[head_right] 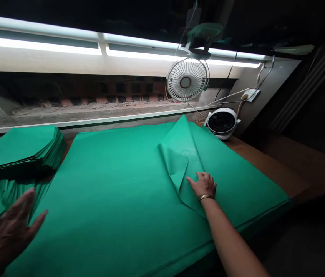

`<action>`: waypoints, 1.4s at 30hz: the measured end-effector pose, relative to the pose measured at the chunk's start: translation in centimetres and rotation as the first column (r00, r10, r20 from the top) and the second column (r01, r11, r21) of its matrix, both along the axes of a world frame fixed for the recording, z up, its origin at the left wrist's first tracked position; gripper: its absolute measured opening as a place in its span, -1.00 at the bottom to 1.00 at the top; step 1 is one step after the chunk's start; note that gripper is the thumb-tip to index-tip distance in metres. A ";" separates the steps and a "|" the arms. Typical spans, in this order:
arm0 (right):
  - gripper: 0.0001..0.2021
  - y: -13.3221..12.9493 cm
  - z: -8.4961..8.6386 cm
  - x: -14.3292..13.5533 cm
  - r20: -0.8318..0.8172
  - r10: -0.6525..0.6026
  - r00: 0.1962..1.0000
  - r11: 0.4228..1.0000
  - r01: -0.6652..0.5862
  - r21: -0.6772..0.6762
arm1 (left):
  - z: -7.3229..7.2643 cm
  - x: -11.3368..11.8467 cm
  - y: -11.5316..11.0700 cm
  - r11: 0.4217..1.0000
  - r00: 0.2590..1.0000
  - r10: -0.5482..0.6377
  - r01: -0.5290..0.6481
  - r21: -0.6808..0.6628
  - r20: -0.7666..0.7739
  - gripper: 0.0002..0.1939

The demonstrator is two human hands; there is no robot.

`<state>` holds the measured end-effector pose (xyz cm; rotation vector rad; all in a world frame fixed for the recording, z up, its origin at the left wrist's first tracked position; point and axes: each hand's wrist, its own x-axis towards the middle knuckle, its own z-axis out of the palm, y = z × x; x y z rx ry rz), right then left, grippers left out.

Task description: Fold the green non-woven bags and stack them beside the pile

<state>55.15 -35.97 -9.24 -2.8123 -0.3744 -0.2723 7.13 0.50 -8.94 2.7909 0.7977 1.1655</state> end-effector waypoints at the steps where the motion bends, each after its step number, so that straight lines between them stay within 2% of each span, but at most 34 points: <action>1: -0.50 1.4 0.0 -0.6 0.007 0.040 0.999 0.999 -0.040 -0.013 | -0.5 0.8 -0.4 1.000 1.000 -0.010 0.010 -0.013 0.002 -0.27; 3: -0.50 4.5 -0.1 -1.8 -0.022 0.093 0.995 0.995 -0.094 -0.035 | -1.2 2.3 -1.6 0.998 0.998 -0.059 0.058 -0.020 -0.018 -0.24; 5: -0.46 7.6 0.1 -2.6 -0.095 0.081 0.992 0.996 -0.085 -0.041 | -1.8 3.6 -3.0 0.993 0.992 -0.114 0.114 -0.008 -0.044 -0.27; 8: -0.25 11.8 0.7 -3.4 -0.201 0.038 0.979 0.998 -0.046 -0.035 | -2.2 5.3 -4.7 0.984 0.982 -0.178 0.176 -0.032 -0.070 -0.32; 10: -0.18 14.0 1.1 -3.9 -0.243 0.071 0.967 0.996 -0.082 -0.036 | -2.4 6.1 -5.5 0.973 0.971 -0.226 0.222 -0.059 -0.082 -0.33; 13: -0.36 16.1 1.2 -4.7 -0.267 0.187 0.946 0.976 -0.209 -0.057 | -2.7 6.7 -6.3 0.952 0.954 -0.292 0.284 -0.114 -0.066 -0.33; 16: -0.66 16.5 0.8 -5.5 -0.254 0.272 0.928 0.951 -0.300 -0.080 | -2.8 7.5 -6.7 0.899 0.942 -0.335 0.321 -0.298 0.004 -0.35; 18: -0.76 15.9 0.4 -6.0 -0.232 0.304 0.924 0.940 -0.330 -0.085 | -2.7 9.0 -6.6 0.795 0.933 -0.347 0.349 -0.496 0.101 -0.34; 20: -0.80 15.0 0.1 -6.5 -0.201 0.334 0.921 0.932 -0.355 -0.077 | -2.4 11.7 -6.0 0.609 0.923 -0.310 0.378 -0.697 0.230 -0.26; 23: -0.77 13.0 -0.3 -7.1 -0.142 0.339 0.930 0.938 -0.346 -0.032 | -1.6 17.9 -4.4 0.278 0.919 -0.166 0.392 -0.877 0.358 -0.07; 24: -0.75 12.2 -0.3 -7.2 -0.121 0.318 0.940 0.947 -0.322 -0.009 | -1.3 20.3 -3.9 0.206 0.921 -0.129 0.388 -0.898 0.368 -0.02; 25: -0.73 11.4 -0.3 -7.1 -0.101 0.286 0.953 0.958 -0.286 0.017 | -0.9 22.7 -3.6 0.175 0.927 -0.102 0.374 -0.911 0.361 0.03; 26: -0.71 10.5 -0.3 -6.9 -0.085 0.242 0.967 0.970 -0.239 0.045 | -0.5 25.0 -3.5 0.181 0.939 -0.090 0.342 -0.922 0.331 0.07; 27: -0.69 9.6 -0.2 -6.6 -0.074 0.190 0.979 0.980 -0.185 0.074 | -0.1 27.2 -3.7 0.217 0.957 -0.090 0.290 -0.932 0.276 0.11; 30: -0.66 6.4 0.3 -4.5 -0.063 0.019 0.998 0.987 -0.009 0.158 | 0.8 32.0 -5.3 0.380 0.990 -0.143 0.055 -0.923 0.000 0.17; 31: -0.67 5.1 0.6 -3.7 -0.066 -0.038 0.997 0.982 0.049 0.182 | 1.0 33.0 -6.1 0.415 0.980 -0.179 -0.003 -0.910 -0.085 0.17; 33: -0.71 2.5 1.2 -1.9 -0.083 -0.149 0.985 0.961 0.164 0.222 | 1.1 34.1 -7.5 0.448 0.952 -0.248 -0.051 -0.892 -0.179 0.12; 35: -0.72 0.0 1.6 -0.4 -0.109 -0.236 0.966 0.932 0.257 0.256 | 1.2 34.5 -8.7 0.481 0.949 -0.262 -0.029 -0.876 -0.176 0.04; 37: -0.67 -1.9 1.9 0.6 -0.128 -0.277 0.952 0.909 0.303 0.286 | 1.2 34.9 -9.7 0.522 0.974 -0.199 0.013 -0.853 -0.107 0.02; 38: -0.62 -2.6 1.9 0.9 -0.139 -0.280 0.950 0.901 0.310 0.303 | 1.2 35.2 -10.1 0.518 0.985 -0.159 0.025 -0.855 -0.068 0.04; 39: -0.56 -3.2 1.9 1.1 -0.157 -0.279 0.947 0.892 0.317 0.322 | 1.3 35.7 -10.6 0.491 0.992 -0.120 0.030 -0.871 -0.033 0.09; 41: -0.41 -3.8 1.9 1.0 -0.215 -0.282 0.935 0.869 0.344 0.356 | 1.3 37.0 -11.6 0.397 0.996 -0.084 0.032 -0.917 -0.001 0.19; 42: -0.33 -4.0 1.8 0.9 -0.246 -0.287 0.926 0.856 0.363 0.368 | 1.3 37.6 -12.1 0.355 0.994 -0.107 0.025 -0.934 -0.014 0.21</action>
